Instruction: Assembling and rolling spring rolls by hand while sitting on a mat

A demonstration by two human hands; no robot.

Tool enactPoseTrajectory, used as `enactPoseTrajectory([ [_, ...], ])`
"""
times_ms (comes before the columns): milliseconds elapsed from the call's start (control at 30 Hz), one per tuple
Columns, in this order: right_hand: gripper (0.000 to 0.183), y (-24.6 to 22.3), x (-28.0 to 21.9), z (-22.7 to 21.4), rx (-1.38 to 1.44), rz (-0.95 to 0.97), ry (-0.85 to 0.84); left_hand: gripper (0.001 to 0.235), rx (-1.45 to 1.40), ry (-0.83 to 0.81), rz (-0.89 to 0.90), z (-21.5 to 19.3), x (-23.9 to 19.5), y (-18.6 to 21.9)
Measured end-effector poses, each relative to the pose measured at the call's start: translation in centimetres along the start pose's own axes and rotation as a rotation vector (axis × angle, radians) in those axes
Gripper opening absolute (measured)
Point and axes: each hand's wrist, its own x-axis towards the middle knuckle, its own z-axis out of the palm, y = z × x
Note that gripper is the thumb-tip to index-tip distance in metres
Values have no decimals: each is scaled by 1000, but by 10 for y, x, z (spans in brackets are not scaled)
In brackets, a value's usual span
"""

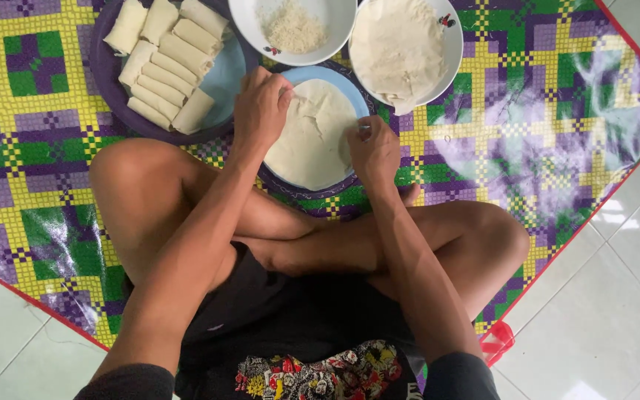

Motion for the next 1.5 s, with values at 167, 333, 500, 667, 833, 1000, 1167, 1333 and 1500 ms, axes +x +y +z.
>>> enactPoseTrajectory([
  [167,14,18,1,8,58,169,-52,8,-26,-125,-79,-10,-1,3],
  [333,22,5,-5,-4,92,225,-90,7,-49,-147,-95,-2,-3,-8],
  [500,16,-6,-8,-8,33,156,-166,29,-53,-152,-47,-9,-13,1],
  [667,16,3,-7,-2,58,193,-152,26,-63,-142,-99,-5,-16,-3],
  [833,14,10,-8,-2,52,111,-95,28,-95,-195,-142,-3,-21,-6],
  [1000,52,2,-22,-11,126,388,-246,20,-127,-230,-206,-6,-22,0],
  [1167,54,25,-30,-6,226,556,-332,18,-228,-168,-197,3,-24,-9],
  [1333,29,19,-19,-13,170,397,-285,16,-441,18,-281,-8,-46,1],
  [1500,33,28,-22,-6,82,262,-215,30,-349,28,-431,4,-62,-14],
])
